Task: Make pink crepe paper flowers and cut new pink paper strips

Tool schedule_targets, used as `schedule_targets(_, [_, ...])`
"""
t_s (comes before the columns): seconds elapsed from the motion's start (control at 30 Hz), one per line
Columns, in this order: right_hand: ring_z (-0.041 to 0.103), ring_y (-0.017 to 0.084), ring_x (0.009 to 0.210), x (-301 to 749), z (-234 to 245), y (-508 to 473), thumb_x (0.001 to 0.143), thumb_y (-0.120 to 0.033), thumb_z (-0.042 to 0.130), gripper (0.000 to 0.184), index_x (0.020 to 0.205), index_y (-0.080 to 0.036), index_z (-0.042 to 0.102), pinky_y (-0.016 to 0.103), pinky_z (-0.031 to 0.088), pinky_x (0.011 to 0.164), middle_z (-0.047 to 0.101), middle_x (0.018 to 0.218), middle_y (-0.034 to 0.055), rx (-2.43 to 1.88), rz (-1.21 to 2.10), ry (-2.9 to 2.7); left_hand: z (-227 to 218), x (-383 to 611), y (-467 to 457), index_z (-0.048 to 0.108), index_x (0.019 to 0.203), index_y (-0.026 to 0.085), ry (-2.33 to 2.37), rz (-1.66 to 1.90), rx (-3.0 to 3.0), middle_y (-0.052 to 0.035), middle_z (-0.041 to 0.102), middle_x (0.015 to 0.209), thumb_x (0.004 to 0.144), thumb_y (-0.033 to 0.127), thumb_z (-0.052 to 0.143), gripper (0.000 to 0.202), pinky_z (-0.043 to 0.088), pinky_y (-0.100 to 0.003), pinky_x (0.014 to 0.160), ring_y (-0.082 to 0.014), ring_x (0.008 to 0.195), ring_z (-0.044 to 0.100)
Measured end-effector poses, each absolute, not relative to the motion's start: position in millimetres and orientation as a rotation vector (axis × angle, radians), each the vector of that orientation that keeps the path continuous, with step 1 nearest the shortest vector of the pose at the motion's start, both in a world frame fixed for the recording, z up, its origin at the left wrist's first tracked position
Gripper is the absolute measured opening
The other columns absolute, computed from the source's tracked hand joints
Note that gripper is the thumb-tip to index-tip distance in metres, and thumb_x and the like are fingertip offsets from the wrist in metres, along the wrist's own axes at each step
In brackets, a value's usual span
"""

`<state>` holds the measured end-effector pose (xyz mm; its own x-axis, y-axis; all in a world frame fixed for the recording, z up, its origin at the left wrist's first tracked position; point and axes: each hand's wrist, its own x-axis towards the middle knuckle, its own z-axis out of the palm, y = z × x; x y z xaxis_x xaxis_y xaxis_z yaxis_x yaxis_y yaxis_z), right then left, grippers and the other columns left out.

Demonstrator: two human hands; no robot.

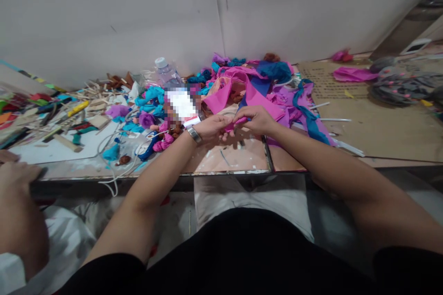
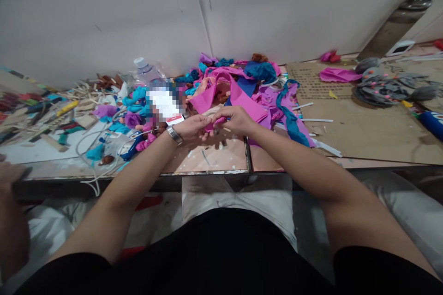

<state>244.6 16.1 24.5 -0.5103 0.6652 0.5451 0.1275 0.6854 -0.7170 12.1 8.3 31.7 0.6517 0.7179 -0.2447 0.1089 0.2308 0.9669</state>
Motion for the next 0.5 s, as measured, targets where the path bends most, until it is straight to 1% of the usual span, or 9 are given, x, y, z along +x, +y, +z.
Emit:
schedule_targets(0.13, [0.076, 0.021, 0.08, 242.6, 23.6, 15.1, 0.09, -0.051, 0.08, 0.029, 0.089, -0.022, 0.086, 0.032, 0.059, 0.077, 0.084, 0.089, 0.0079, -0.571, 0.836, -1.987, 32.0, 11.1, 7.2, 0.077, 0.095, 0.011, 0.718, 0.427, 1.261, 0.0034, 0.055, 0.059, 0.07, 0.067, 0.095, 0.064, 0.035, -0.017, 0.041, -0.0042, 0.044, 0.046])
schedule_targets(0.2, [0.076, 0.021, 0.082, 241.9, 23.1, 15.2, 0.087, -0.05, 0.082, 0.029, 0.089, -0.021, 0.085, 0.033, 0.059, 0.078, 0.084, 0.09, 0.0081, -0.589, 0.861, -1.948, 31.2, 12.1, 7.5, 0.075, 0.092, 0.012, 0.719, 0.454, 1.28, 0.0053, 0.051, 0.057, 0.071, 0.066, 0.096, 0.062, 0.032, -0.017, 0.042, -0.0036, 0.044, 0.042])
schedule_targets(0.27, [0.076, 0.022, 0.084, 241.8, 22.6, 16.6, 0.083, -0.048, 0.086, 0.028, 0.09, -0.021, 0.085, 0.033, 0.059, 0.08, 0.084, 0.09, 0.0074, -0.65, 0.903, -1.907, 30.4, 14.1, 8.5, 0.07, 0.086, 0.014, 0.748, 0.501, 1.374, 0.0043, 0.053, 0.058, 0.074, 0.071, 0.091, 0.062, 0.034, -0.019, 0.043, -0.0051, 0.044, 0.045])
schedule_targets(0.33, [0.075, 0.022, 0.084, 241.9, 21.8, 19.7, 0.077, -0.046, 0.089, 0.03, 0.091, -0.019, 0.085, 0.033, 0.059, 0.079, 0.084, 0.09, 0.0065, -0.715, 0.99, -1.86, 29.5, 16.2, 9.6, 0.066, 0.083, 0.016, 0.768, 0.526, 1.505, 0.0025, 0.057, 0.059, 0.079, 0.078, 0.082, 0.064, 0.037, -0.021, 0.046, -0.0079, 0.046, 0.052])
schedule_targets(0.4, [0.074, 0.021, 0.08, 242.0, 20.6, 23.4, 0.072, -0.046, 0.091, 0.034, 0.09, -0.018, 0.085, 0.032, 0.059, 0.075, 0.083, 0.088, 0.0059, -0.758, 1.08, -1.796, 28.3, 17.8, 10.4, 0.064, 0.086, 0.017, 0.769, 0.542, 1.631, 0.0012, 0.058, 0.062, 0.086, 0.082, 0.071, 0.066, 0.039, -0.023, 0.05, -0.0105, 0.05, 0.057])
schedule_targets(0.43, [0.074, 0.02, 0.078, 241.9, 19.9, 25.0, 0.07, -0.046, 0.092, 0.036, 0.09, -0.017, 0.085, 0.031, 0.059, 0.073, 0.083, 0.087, 0.0058, -0.774, 1.108, -1.765, 27.5, 18.4, 10.5, 0.064, 0.089, 0.018, 0.776, 0.557, 1.688, 0.0011, 0.058, 0.063, 0.09, 0.083, 0.066, 0.065, 0.04, -0.024, 0.052, -0.0113, 0.051, 0.057])
schedule_targets(0.5, [0.071, 0.018, 0.07, 241.5, 18.2, 26.9, 0.069, -0.045, 0.092, 0.037, 0.092, -0.016, 0.085, 0.029, 0.057, 0.066, 0.082, 0.083, 0.0056, -0.819, 1.135, -1.725, 25.6, 19.1, 10.1, 0.067, 0.097, 0.019, 0.825, 0.604, 1.829, 0.0008, 0.058, 0.066, 0.099, 0.076, 0.057, 0.058, 0.041, -0.025, 0.056, -0.0125, 0.053, 0.055])
